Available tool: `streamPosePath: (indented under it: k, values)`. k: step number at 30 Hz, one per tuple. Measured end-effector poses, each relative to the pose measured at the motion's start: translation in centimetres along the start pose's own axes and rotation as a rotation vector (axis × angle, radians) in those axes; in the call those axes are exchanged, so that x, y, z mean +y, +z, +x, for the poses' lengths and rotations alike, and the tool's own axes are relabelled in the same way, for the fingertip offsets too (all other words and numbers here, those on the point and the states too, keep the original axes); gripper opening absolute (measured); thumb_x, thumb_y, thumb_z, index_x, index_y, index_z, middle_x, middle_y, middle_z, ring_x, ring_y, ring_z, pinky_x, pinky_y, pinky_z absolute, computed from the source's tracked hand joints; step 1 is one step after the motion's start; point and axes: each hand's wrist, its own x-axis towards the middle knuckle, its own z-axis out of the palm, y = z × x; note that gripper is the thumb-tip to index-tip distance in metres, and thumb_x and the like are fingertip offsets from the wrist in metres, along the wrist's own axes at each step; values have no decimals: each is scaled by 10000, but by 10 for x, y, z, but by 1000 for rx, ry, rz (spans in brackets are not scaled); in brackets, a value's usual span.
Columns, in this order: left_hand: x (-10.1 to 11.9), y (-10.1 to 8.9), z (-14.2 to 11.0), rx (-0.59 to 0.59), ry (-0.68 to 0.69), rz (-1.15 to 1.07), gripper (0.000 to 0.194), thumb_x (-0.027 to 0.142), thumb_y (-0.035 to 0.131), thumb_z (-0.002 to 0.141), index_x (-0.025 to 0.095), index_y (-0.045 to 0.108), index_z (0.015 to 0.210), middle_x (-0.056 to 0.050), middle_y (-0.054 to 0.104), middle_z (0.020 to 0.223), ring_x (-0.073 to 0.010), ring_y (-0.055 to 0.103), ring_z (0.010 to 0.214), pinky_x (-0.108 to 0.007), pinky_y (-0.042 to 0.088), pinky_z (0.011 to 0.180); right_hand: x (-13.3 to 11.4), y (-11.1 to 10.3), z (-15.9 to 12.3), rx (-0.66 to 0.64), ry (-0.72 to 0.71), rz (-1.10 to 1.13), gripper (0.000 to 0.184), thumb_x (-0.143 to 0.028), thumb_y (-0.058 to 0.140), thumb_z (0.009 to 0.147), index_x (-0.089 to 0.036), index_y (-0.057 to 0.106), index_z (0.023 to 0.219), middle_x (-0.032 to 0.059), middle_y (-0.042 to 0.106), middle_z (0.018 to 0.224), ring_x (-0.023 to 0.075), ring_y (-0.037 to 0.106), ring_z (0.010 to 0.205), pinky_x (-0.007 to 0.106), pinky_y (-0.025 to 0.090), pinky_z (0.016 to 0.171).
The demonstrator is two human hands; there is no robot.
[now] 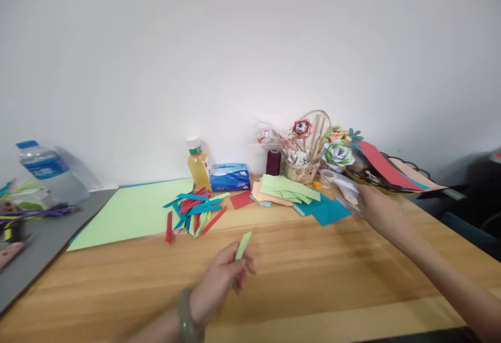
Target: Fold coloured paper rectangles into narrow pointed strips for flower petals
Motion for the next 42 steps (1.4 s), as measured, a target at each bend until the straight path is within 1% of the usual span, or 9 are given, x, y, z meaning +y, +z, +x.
streamPosePath:
  k: [5, 8, 13, 16, 23, 28, 34, 39, 42]
  values:
    - [8, 28, 19, 11, -141, -81, 254, 222, 572, 574, 137, 517, 807, -10, 594, 728, -59, 456, 489, -186, 312, 463, 20, 11, 4, -151, -45, -86, 322, -274, 346, 873, -138, 584, 1043, 169, 646, 1031, 311, 617, 895, 354, 433, 629]
    - [11, 37, 22, 20, -204, -130, 259, 174, 557, 579, 131, 521, 831, -4, 593, 714, -56, 472, 498, -179, 318, 473, 14, 15, 5, -190, -56, -101, 344, -319, 342, 883, -120, 567, 1052, 184, 616, 1087, 301, 607, 930, 360, 434, 671]
    - [13, 46, 28, -4, -222, -154, 217, 128, 532, 601, 122, 527, 817, 1, 593, 679, -50, 473, 478, -175, 316, 467, 5, 15, 13, -272, -81, -110, 216, -174, 449, 796, -103, 557, 970, 177, 625, 1023, 277, 605, 929, 323, 418, 665]
    - [11, 48, 30, -3, -248, -167, 175, 99, 511, 624, 119, 524, 797, 2, 591, 662, -48, 474, 463, -175, 314, 463, 2, 15, 15, -288, -59, -104, 196, -169, 400, 833, -97, 546, 941, 171, 636, 975, 261, 617, 901, 309, 410, 645]
    - [13, 57, 32, -68, -246, -285, 95, 74, 461, 752, 109, 537, 797, -50, 624, 718, -92, 565, 536, -215, 403, 550, -3, -14, 0, -245, 36, -127, 295, -228, 274, 896, -98, 531, 960, 196, 625, 952, 296, 628, 827, 323, 384, 577]
    - [8, 78, 39, -94, -230, -482, 87, 137, 464, 855, 107, 545, 848, -111, 629, 936, -142, 626, 712, -263, 441, 681, -53, -42, -39, -195, -100, 64, 295, -209, 307, 881, -149, 534, 1060, 128, 637, 996, 248, 626, 859, 295, 413, 615]
    - [13, 92, 53, -114, -29, -703, 274, 386, 609, 813, 174, 570, 982, -80, 624, 1045, -212, 577, 992, -279, 448, 783, -144, -19, -66, -182, -499, 159, 399, -117, 333, 854, -144, 497, 1216, 141, 634, 994, 235, 640, 678, 302, 430, 527]
    - [26, 68, 71, 134, -18, -710, 262, 388, 533, 843, 165, 588, 971, -60, 635, 1038, -192, 599, 959, -243, 463, 761, -177, 0, -55, -30, -571, 215, 391, -205, 385, 880, -148, 456, 1261, 153, 593, 1079, 245, 634, 793, 302, 476, 561]
    - [27, 49, 79, 281, 0, -522, 221, 306, 458, 850, 145, 557, 964, -54, 637, 945, -133, 624, 767, -189, 450, 591, -176, 9, -48, 142, -667, 295, 440, -337, 465, 864, -171, 433, 1270, 153, 552, 1140, 292, 554, 1009, 399, 488, 768]
